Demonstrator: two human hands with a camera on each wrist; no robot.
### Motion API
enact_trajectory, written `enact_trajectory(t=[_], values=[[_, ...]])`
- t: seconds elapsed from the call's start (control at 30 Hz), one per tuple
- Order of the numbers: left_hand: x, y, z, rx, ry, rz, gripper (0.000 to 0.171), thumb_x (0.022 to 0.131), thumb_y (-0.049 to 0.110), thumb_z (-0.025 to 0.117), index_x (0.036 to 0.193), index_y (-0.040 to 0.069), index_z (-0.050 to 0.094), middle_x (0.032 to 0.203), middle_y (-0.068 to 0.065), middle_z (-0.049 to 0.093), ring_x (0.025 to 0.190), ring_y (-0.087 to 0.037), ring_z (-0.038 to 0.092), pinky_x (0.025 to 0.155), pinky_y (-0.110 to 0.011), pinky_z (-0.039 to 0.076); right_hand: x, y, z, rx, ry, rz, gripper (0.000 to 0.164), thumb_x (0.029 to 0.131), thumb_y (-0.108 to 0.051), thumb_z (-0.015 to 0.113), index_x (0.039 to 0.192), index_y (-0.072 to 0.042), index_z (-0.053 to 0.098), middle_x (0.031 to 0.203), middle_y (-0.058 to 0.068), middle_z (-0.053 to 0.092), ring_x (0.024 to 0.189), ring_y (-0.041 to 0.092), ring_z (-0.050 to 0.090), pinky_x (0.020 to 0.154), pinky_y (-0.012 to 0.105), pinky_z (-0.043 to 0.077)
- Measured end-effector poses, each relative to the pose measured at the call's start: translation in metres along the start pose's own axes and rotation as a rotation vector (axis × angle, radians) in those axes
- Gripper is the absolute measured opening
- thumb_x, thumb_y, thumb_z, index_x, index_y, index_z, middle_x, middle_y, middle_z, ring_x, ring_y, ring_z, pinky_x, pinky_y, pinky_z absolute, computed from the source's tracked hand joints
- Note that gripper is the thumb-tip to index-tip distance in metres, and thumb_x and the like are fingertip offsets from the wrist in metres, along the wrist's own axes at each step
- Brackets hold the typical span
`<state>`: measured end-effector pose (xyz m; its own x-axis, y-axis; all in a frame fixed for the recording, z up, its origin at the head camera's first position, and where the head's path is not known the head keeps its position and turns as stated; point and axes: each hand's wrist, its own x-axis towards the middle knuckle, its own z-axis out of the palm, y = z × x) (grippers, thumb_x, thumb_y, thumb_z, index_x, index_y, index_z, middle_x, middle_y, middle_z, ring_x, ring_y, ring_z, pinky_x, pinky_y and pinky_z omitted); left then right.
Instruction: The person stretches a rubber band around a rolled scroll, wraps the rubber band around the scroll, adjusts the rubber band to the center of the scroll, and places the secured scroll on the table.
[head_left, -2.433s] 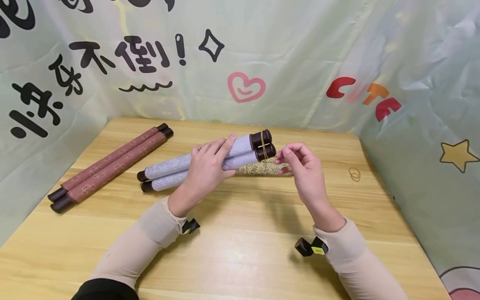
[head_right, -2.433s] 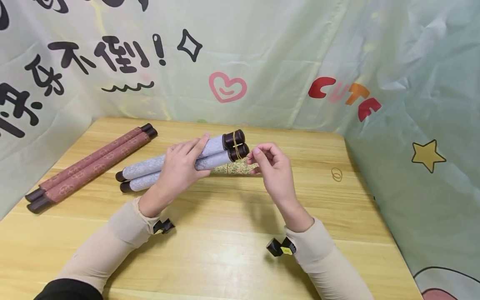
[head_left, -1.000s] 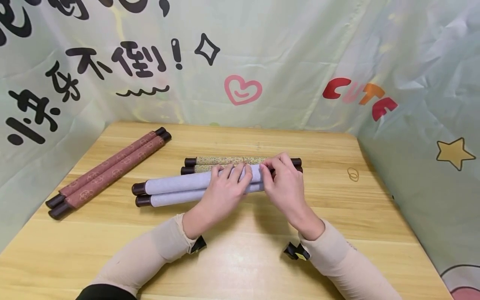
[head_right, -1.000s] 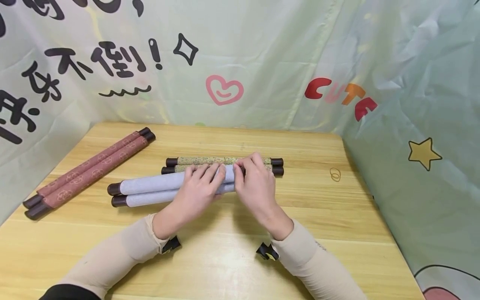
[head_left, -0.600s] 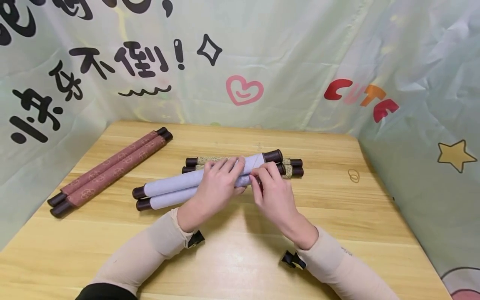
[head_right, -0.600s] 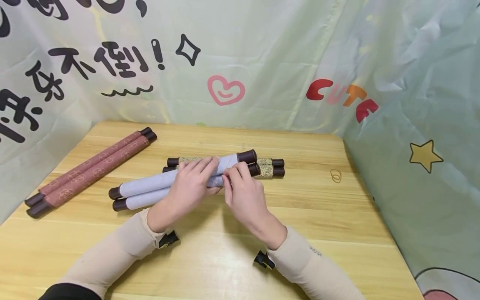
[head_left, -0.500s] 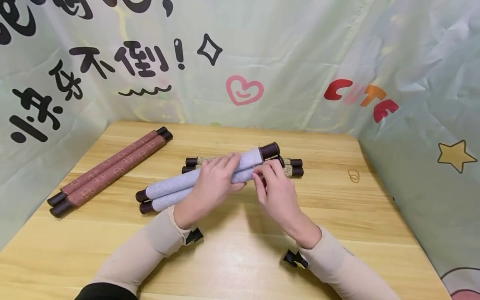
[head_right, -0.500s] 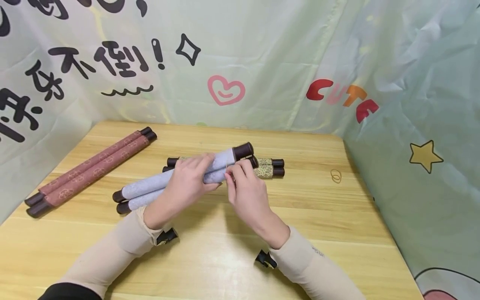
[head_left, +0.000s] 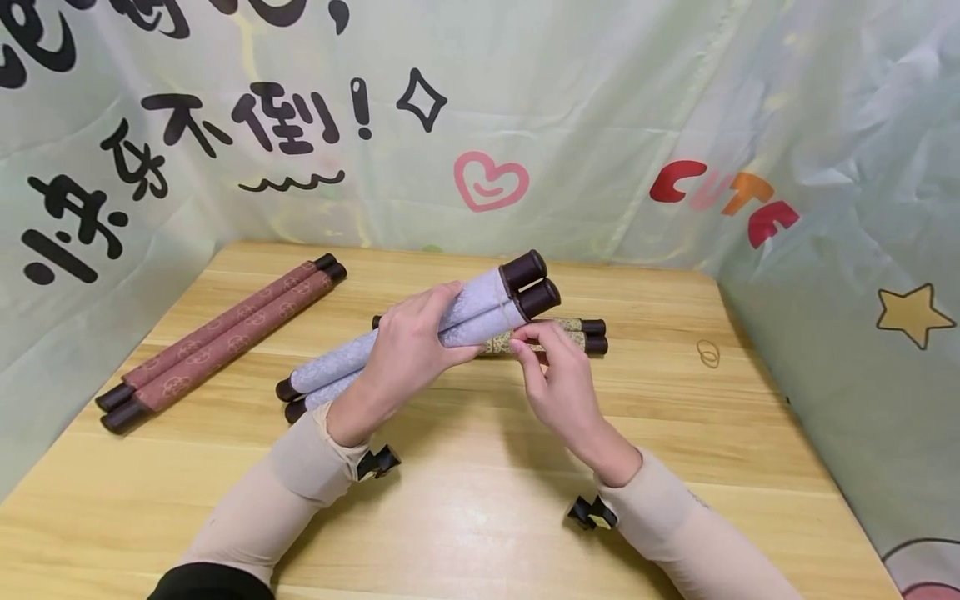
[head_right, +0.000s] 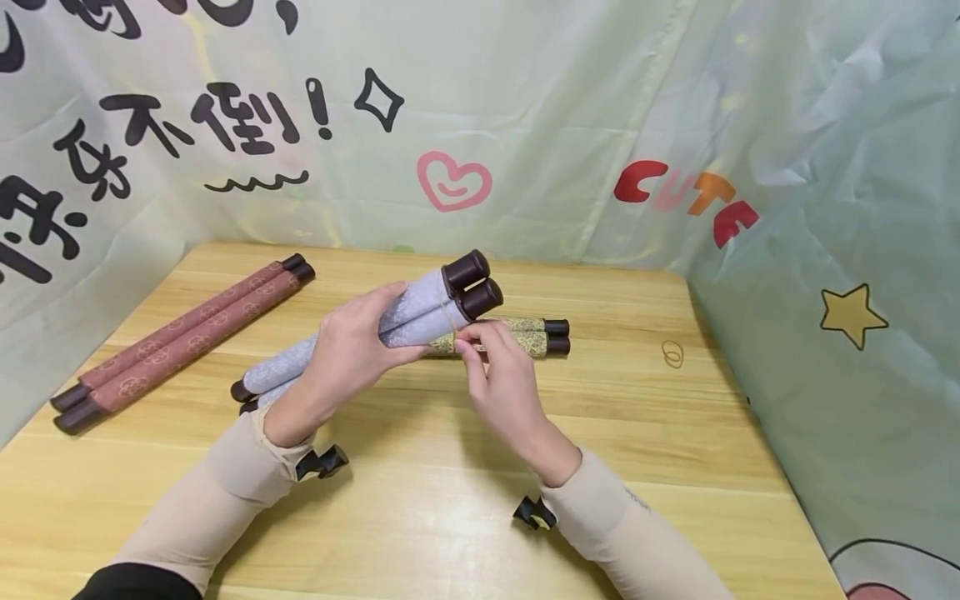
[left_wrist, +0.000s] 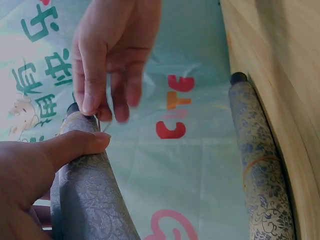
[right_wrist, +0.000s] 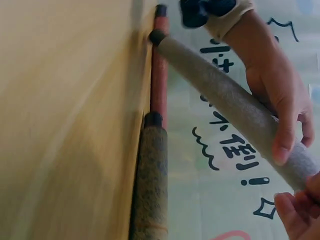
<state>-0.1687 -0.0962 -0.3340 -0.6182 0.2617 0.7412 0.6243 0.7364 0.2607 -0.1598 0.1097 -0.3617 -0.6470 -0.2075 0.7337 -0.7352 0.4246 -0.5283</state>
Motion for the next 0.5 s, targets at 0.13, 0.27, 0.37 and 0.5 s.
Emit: enact_trajectory(t=[0.13,0.27,0.37,0.5], values=[[0.000,0.002,-0.002,-0.015,-0.014,-0.026,0.075,0.062,0.030,0.093,0.124,0.003,0.060,0.111,-0.015,0.069,0.099,-0.029,0.067,0.082,-0.048,0.053,0.001,-0.007,0.004,0.255,0.005,0.160,0.002,0.091,0.002,0.064,0.092,0.005,0.064,0.103,0.012,0.060,0.093,0.018,0.059,0.079,0.027,0.056],[-0.001,0.004,-0.003,0.005,-0.036,-0.032,0.074,0.063,0.030,0.093,0.124,0.003,0.060,0.112,-0.014,0.069,0.099,-0.030,0.067,0.080,-0.049,0.053,-0.005,-0.005,0.012,0.258,0.100,0.110,0.003,0.089,0.006,0.066,0.092,0.007,0.067,0.108,0.016,0.057,0.096,0.019,0.058,0.082,0.028,0.055],[-0.003,0.004,-0.002,0.060,-0.056,-0.013,0.073,0.063,0.031,0.093,0.123,0.003,0.060,0.114,-0.015,0.068,0.101,-0.033,0.066,0.079,-0.051,0.051,-0.011,0.002,0.016,0.125,0.150,-0.013,0.008,0.087,0.004,0.069,0.095,0.001,0.071,0.100,0.011,0.061,0.090,0.019,0.061,0.080,0.024,0.054],[-0.003,0.003,-0.001,0.135,-0.072,0.020,0.075,0.062,0.034,0.093,0.123,0.004,0.060,0.117,-0.017,0.067,0.103,-0.037,0.064,0.079,-0.052,0.050,-0.007,-0.001,0.008,0.025,0.198,-0.149,0.014,0.087,0.005,0.069,0.100,0.001,0.072,0.097,0.011,0.064,0.082,0.020,0.063,0.077,0.021,0.053]])
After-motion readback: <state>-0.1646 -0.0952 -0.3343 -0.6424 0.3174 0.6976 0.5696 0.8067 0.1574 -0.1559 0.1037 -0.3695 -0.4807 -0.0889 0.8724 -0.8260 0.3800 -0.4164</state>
